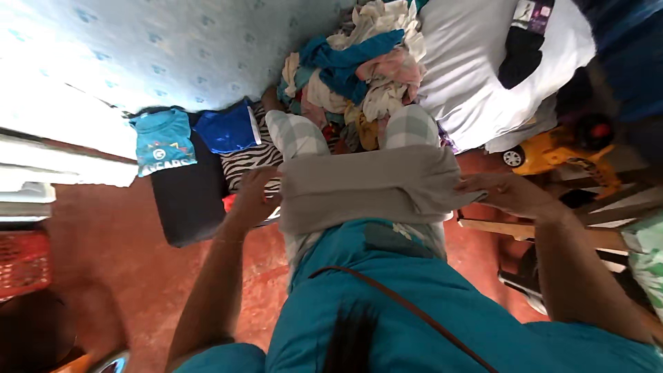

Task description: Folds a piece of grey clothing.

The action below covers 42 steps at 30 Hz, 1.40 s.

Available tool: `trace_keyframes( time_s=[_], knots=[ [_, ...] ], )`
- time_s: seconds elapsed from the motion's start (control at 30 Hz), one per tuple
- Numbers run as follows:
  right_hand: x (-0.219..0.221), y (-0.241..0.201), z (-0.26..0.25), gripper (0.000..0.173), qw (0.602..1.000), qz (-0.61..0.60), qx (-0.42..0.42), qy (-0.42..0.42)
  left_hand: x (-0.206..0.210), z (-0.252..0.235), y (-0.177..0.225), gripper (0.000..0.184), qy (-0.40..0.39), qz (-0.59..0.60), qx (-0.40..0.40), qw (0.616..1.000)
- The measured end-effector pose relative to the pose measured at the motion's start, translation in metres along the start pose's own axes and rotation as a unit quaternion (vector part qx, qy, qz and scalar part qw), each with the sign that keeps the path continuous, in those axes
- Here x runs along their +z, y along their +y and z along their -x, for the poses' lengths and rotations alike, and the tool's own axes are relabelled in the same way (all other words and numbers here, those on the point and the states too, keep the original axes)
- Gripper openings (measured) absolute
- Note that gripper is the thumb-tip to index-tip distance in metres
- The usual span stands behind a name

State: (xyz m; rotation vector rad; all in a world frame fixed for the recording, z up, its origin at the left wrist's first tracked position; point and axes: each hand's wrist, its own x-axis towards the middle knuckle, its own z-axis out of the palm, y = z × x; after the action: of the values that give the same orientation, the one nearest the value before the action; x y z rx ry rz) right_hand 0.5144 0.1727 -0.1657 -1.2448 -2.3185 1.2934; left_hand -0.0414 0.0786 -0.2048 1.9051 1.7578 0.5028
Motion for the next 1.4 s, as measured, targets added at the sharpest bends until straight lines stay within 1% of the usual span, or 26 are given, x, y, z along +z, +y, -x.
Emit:
trace_keyframes(
  time_s=[0.07,0.13,0.17,0.23,0.3,0.33,0.37,0.4,0.43,0.5,0.53,0.57,0.67,0.77,0.87,0.93,0.97,1.03,1.07,1.13,1.17,1.23,1.27,1.3,1.33,1.4],
  knots=[
    [-0.006,-0.02,-0.018,0.023,1.0,0.0,0.017,0.022,0.013,-0.026,0.043,0.043,0.009,0.102,0.066,0.993],
    [-0.008,-0.036,-0.047,0.019,0.995,-0.035,0.051,0.08,0.04,-0.058,0.088,0.045,-0.032,0.249,0.111,0.962],
    [-0.008,-0.038,-0.063,0.022,0.99,-0.063,0.071,0.104,0.057,-0.075,0.109,0.05,-0.074,0.328,0.102,0.936],
    [-0.006,-0.021,-0.091,0.032,0.979,-0.093,0.114,0.141,0.09,-0.108,0.142,0.055,-0.14,0.427,0.023,0.893],
    [-0.003,-0.003,-0.102,0.037,0.972,-0.085,0.171,0.137,0.11,-0.132,0.165,0.064,-0.168,0.434,-0.07,0.882],
    [-0.002,0.005,-0.101,0.037,0.972,-0.076,0.181,0.129,0.114,-0.139,0.176,0.063,-0.168,0.42,-0.094,0.887],
    [0.0,0.013,-0.097,0.036,0.972,-0.073,0.184,0.125,0.116,-0.143,0.184,0.059,-0.164,0.405,-0.104,0.893],
    [0.001,0.013,-0.091,0.034,0.97,-0.082,0.193,0.122,0.117,-0.146,0.191,0.052,-0.157,0.387,-0.103,0.903],
    [0.004,0.011,-0.084,0.032,0.967,-0.091,0.201,0.126,0.117,-0.147,0.196,0.052,-0.151,0.366,-0.1,0.913],
    [0.012,0.008,-0.068,0.028,0.962,-0.103,0.198,0.158,0.121,-0.147,0.205,0.065,-0.138,0.307,-0.082,0.938],
    [0.017,0.007,-0.062,0.026,0.96,-0.107,0.188,0.177,0.123,-0.146,0.209,0.068,-0.134,0.275,-0.072,0.949],
    [0.022,0.009,-0.057,0.025,0.958,-0.112,0.177,0.195,0.125,-0.145,0.213,0.067,-0.127,0.25,-0.062,0.958],
    [0.034,0.021,-0.051,0.024,0.955,-0.125,0.151,0.222,0.13,-0.139,0.218,0.06,-0.098,0.246,-0.043,0.963],
    [0.038,0.021,-0.049,0.033,0.943,-0.146,0.173,0.245,0.13,-0.131,0.218,0.058,-0.081,0.272,-0.031,0.958],
    [0.039,0.017,-0.048,0.041,0.937,-0.159,0.198,0.241,0.131,-0.119,0.212,0.054,-0.098,0.204,0.011,0.974],
    [0.044,0.025,-0.048,0.051,0.942,-0.135,0.215,0.22,0.124,-0.113,0.209,0.054,-0.146,0.131,0.005,0.981],
    [0.046,0.03,-0.048,0.054,0.943,-0.124,0.224,0.212,0.12,-0.107,0.203,0.053,-0.148,0.097,0.005,0.984],
    [0.046,0.038,-0.048,0.057,0.939,-0.122,0.245,0.208,0.109,-0.092,0.178,0.05,-0.104,0.027,0.017,0.994],
    [0.045,0.042,-0.049,0.055,0.935,-0.127,0.254,0.213,0.102,-0.084,0.159,0.049,-0.068,-0.014,0.022,0.997],
    [0.044,0.053,-0.056,0.047,0.928,-0.14,0.271,0.216,0.088,-0.069,0.112,0.051,0.011,-0.095,0.006,0.995],
    [0.044,0.059,-0.061,0.047,0.924,-0.153,0.279,0.211,0.081,-0.063,0.087,0.054,0.041,-0.11,-0.01,0.993],
    [0.047,0.064,-0.072,0.058,0.905,-0.207,0.312,0.2,0.072,-0.052,0.038,0.057,0.086,-0.079,-0.018,0.993],
    [0.048,0.063,-0.077,0.064,0.89,-0.243,0.33,0.199,0.068,-0.049,0.021,0.058,0.093,-0.03,-0.028,0.995],
    [0.049,0.062,-0.083,0.066,0.875,-0.28,0.339,0.202,0.064,-0.048,0.007,0.057,0.095,0.031,-0.057,0.993],
    [0.05,0.064,-0.088,0.065,0.863,-0.31,0.337,0.213,0.062,-0.047,-0.003,0.056,0.102,0.096,-0.102,0.985],
    [0.053,0.069,-0.096,0.052,0.848,-0.353,0.314,0.241,0.061,-0.05,-0.021,0.053,0.116,0.179,-0.181,0.96]
  ],
)
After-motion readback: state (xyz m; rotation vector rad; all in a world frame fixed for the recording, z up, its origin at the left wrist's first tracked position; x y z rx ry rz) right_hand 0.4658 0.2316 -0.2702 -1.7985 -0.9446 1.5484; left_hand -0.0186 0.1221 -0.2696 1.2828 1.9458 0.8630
